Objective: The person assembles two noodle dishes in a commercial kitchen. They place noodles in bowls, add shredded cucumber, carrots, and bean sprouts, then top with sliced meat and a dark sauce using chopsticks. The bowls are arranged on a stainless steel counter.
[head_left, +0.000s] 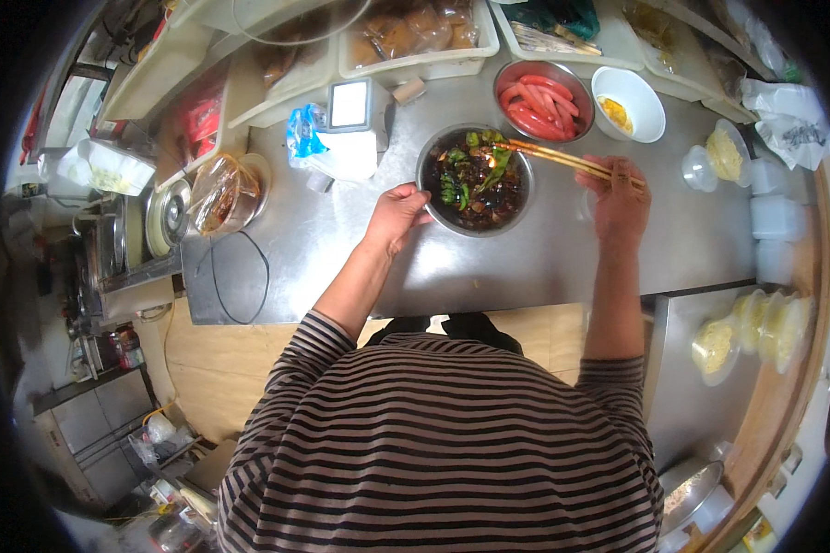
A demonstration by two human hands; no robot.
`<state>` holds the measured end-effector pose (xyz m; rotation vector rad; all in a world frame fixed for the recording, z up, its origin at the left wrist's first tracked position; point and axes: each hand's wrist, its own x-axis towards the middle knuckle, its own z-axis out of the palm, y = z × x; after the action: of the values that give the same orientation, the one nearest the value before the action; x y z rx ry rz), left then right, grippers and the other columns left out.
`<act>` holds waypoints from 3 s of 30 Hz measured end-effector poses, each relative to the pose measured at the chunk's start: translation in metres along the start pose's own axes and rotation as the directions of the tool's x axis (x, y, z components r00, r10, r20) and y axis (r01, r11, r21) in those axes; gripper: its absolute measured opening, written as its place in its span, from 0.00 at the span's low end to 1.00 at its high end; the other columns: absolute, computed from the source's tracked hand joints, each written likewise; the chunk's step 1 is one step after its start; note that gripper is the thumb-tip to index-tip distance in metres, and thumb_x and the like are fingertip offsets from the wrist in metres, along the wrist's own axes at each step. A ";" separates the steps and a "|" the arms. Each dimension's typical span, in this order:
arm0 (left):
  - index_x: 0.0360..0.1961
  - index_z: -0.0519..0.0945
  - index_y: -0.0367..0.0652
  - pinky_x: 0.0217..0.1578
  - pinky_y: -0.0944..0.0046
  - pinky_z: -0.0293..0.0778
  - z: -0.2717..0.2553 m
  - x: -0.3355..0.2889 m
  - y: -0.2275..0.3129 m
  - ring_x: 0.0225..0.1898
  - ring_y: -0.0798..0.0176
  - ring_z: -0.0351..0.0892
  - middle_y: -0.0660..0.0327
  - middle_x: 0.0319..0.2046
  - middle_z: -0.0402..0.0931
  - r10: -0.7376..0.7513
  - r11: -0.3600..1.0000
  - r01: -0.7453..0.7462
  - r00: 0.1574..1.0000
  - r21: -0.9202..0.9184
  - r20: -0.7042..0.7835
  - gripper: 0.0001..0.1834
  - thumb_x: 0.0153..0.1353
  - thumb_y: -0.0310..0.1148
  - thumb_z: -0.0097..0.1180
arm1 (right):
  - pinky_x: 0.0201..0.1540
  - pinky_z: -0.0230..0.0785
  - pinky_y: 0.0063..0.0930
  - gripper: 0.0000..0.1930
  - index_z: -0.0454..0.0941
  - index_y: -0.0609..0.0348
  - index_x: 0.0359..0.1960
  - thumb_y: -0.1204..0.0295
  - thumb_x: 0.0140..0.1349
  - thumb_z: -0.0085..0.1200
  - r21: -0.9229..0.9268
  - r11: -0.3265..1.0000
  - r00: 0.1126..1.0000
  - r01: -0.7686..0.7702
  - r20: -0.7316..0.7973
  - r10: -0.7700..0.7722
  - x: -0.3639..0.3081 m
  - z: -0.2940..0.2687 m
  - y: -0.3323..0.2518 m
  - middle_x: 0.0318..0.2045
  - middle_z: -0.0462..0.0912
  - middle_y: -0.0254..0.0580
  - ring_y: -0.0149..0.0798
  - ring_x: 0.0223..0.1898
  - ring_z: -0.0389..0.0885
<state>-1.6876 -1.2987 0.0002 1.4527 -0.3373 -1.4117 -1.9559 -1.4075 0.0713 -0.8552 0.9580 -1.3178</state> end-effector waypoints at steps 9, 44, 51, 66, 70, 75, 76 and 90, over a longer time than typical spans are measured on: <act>0.26 0.75 0.40 0.30 0.70 0.75 -0.005 0.008 -0.008 0.29 0.71 0.73 0.65 0.26 0.74 -0.008 1.000 0.007 0.999 0.006 0.053 0.02 0.54 0.26 0.52 | 0.37 0.73 0.30 0.08 0.75 0.67 0.26 0.75 0.56 0.46 -0.487 0.743 0.864 0.459 0.440 -0.245 -0.033 -0.011 0.029 0.32 0.78 0.51 0.42 0.33 0.78; 0.21 0.78 0.35 0.30 0.73 0.72 0.007 0.000 0.007 0.31 0.72 0.72 0.62 0.45 0.66 0.090 0.984 -0.105 0.990 0.144 0.105 0.05 0.51 0.25 0.53 | 0.31 0.74 0.23 0.14 0.75 0.66 0.32 0.65 0.56 0.51 -0.684 0.728 0.734 0.049 0.519 0.438 0.052 0.001 -0.008 0.28 0.79 0.45 0.33 0.26 0.78; 0.17 0.76 0.36 0.30 0.73 0.72 0.011 0.000 0.007 0.34 0.70 0.71 0.59 0.47 0.64 0.170 0.961 -0.201 0.971 0.191 0.165 0.07 0.50 0.25 0.55 | 0.33 0.76 0.27 0.14 0.73 0.68 0.33 0.65 0.59 0.48 -0.271 0.944 0.960 -0.186 0.152 0.233 0.057 0.019 0.032 0.29 0.78 0.49 0.38 0.27 0.79; 0.14 0.74 0.37 0.33 0.70 0.72 0.019 -0.002 0.013 0.40 0.68 0.70 0.59 0.47 0.63 0.259 0.927 -0.289 0.954 0.239 0.149 0.08 0.47 0.24 0.56 | 0.27 0.70 0.18 0.11 0.77 0.64 0.28 0.66 0.55 0.53 -0.738 0.674 0.894 -0.026 0.284 0.346 0.017 -0.013 0.002 0.23 0.78 0.37 0.28 0.24 0.77; 0.14 0.74 0.37 0.32 0.69 0.73 0.017 -0.001 0.011 0.41 0.67 0.70 0.59 0.46 0.64 0.241 0.928 -0.270 0.960 0.257 0.140 0.08 0.47 0.24 0.56 | 0.31 0.71 0.20 0.10 0.77 0.66 0.29 0.69 0.56 0.51 -0.590 0.807 0.948 0.019 0.268 0.174 -0.007 0.011 0.030 0.25 0.78 0.37 0.30 0.26 0.77; 0.17 0.75 0.39 0.33 0.68 0.72 0.014 -0.002 0.014 0.36 0.69 0.71 0.62 0.40 0.67 0.189 0.957 -0.196 0.981 0.214 0.054 0.07 0.50 0.26 0.55 | 0.34 0.67 0.17 0.10 0.78 0.63 0.30 0.69 0.57 0.49 -0.246 0.961 0.961 0.126 0.272 -0.056 -0.001 0.001 0.093 0.27 0.80 0.36 0.27 0.26 0.76; 0.19 0.75 0.40 0.33 0.67 0.71 0.013 -0.002 0.013 0.34 0.70 0.71 0.64 0.37 0.69 0.163 0.967 -0.166 0.986 0.191 0.032 0.06 0.51 0.26 0.54 | 0.34 0.67 0.17 0.09 0.78 0.62 0.30 0.69 0.57 0.49 -0.197 0.980 0.972 -0.009 0.230 0.056 -0.002 -0.001 0.094 0.27 0.80 0.36 0.27 0.27 0.76; 0.21 0.74 0.44 0.31 0.67 0.71 0.013 0.002 0.014 0.28 0.71 0.71 0.67 0.24 0.73 0.093 0.979 -0.094 0.996 0.181 0.015 0.05 0.52 0.27 0.53 | 0.35 0.70 0.21 0.05 0.76 0.68 0.29 0.82 0.53 0.48 -0.314 0.843 0.866 0.436 0.401 -0.298 0.005 0.009 0.068 0.31 0.78 0.42 0.31 0.33 0.76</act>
<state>-1.6923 -1.3123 0.0126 1.5585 -0.5436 -1.3374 -1.9211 -1.4070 0.0116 -1.5996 0.8143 -1.2552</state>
